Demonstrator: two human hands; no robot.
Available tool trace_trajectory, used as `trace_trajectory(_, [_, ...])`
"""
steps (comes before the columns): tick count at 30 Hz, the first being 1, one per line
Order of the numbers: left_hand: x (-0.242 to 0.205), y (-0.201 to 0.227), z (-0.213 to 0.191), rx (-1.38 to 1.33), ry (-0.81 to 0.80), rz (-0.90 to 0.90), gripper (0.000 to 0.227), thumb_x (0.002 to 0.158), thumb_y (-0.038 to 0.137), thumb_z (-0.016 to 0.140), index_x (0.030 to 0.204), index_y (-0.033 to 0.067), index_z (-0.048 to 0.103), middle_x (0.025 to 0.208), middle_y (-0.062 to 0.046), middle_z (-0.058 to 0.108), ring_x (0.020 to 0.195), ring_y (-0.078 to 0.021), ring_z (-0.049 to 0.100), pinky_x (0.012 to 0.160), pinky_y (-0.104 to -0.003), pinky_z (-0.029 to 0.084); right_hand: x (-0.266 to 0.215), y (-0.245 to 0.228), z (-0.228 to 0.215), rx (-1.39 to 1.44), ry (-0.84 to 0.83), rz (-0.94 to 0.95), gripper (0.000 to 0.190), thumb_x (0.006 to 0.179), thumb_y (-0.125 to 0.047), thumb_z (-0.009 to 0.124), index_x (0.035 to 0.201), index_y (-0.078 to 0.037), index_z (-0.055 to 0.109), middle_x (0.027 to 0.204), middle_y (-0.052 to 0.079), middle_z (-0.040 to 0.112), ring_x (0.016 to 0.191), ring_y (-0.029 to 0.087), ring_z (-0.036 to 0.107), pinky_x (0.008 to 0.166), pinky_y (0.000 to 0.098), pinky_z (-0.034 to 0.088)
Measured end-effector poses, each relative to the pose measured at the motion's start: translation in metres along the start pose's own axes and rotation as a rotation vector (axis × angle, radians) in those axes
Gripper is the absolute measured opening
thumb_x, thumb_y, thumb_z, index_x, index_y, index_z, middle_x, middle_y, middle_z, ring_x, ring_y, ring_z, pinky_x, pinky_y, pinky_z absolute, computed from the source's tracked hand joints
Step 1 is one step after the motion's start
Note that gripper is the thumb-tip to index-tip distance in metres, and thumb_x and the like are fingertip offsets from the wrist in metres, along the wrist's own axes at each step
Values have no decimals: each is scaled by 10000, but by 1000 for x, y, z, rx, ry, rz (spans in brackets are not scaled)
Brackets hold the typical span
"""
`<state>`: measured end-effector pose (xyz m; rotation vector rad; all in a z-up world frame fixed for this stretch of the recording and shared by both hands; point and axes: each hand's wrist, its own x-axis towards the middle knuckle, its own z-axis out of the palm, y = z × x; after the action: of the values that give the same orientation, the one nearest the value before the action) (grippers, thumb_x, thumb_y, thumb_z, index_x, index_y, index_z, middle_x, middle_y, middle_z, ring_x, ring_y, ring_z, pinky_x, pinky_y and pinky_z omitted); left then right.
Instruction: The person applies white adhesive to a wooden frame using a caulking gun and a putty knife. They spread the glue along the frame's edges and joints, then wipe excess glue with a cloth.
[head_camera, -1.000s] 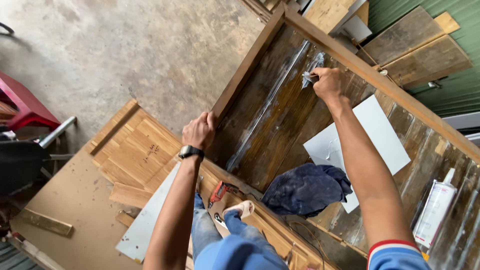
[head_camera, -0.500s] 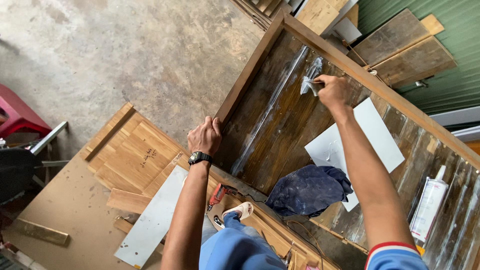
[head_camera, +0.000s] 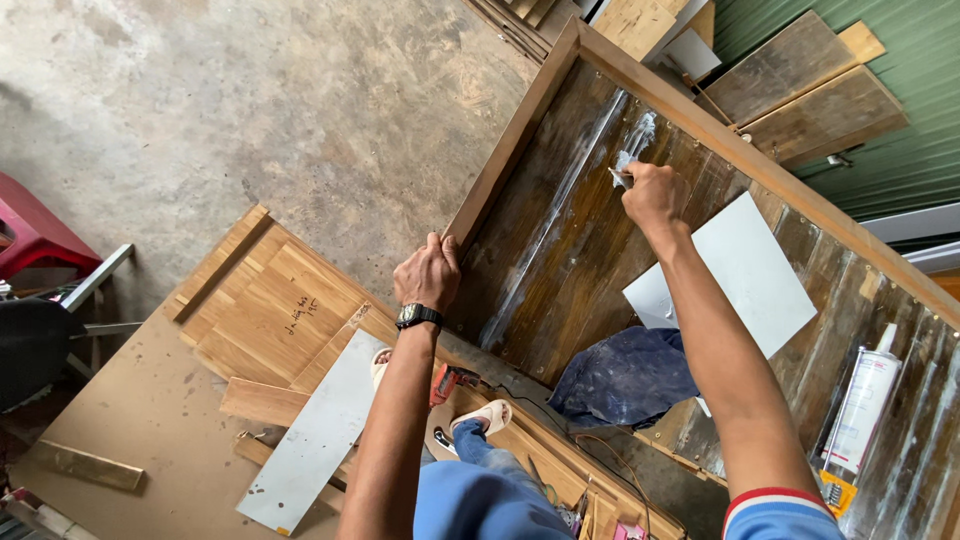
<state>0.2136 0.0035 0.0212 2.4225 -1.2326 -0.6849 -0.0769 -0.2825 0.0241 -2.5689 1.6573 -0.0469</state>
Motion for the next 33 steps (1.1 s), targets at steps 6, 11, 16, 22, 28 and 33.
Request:
trace_trajectory(6, [0, 0, -1, -15, 5, 2, 509, 1083, 510, 198, 997, 135, 532, 839, -186, 725, 855, -401, 754, 799, -529, 571, -33, -26, -42, 118, -35, -63, 416, 814, 110, 644, 1063, -166, 830, 908, 190, 780, 767, 372, 748, 832, 436, 611])
trace_trajectory(11, [0, -1, -1, -47, 5, 5, 500, 1085, 498, 212, 1017, 125, 539, 854, -206, 723, 864, -413, 750, 791, -546, 570, -26, -35, -76, 202, 22, -99, 428, 806, 141, 605, 1046, -137, 826, 923, 161, 781, 854, 407, 741, 822, 473, 600])
trace_trajectory(16, [2, -1, 1, -33, 11, 10, 505, 1089, 498, 206, 1019, 127, 541, 843, -201, 722, 856, -404, 753, 776, -529, 577, 5, -3, -16, 69, 78, -105, 417, 797, 49, 653, 1047, -237, 827, 913, 56, 785, 868, 338, 750, 791, 413, 617])
trace_trajectory(22, [1, -1, -2, -72, 19, 14, 481, 1089, 475, 255, 1022, 113, 565, 859, -223, 726, 859, -419, 749, 766, -547, 576, -14, -9, -12, 162, 81, -87, 406, 783, 115, 657, 987, -190, 829, 875, 100, 773, 822, 356, 750, 753, 447, 628])
trace_trajectory(28, [0, 1, -8, -78, -14, -8, 474, 1074, 488, 252, 1053, 133, 565, 872, -220, 728, 886, -433, 744, 799, -550, 571, -35, -39, -69, 192, -49, 17, 463, 771, 123, 583, 996, -198, 830, 933, 120, 785, 924, 412, 732, 882, 506, 602])
trace_trajectory(33, [-1, 4, -11, -66, -19, -18, 468, 1083, 473, 259, 1023, 129, 569, 877, -229, 726, 885, -430, 744, 790, -553, 570, 41, 35, -22, 215, 81, 55, 393, 863, 95, 630, 1039, -198, 823, 945, 147, 774, 913, 438, 727, 832, 490, 598])
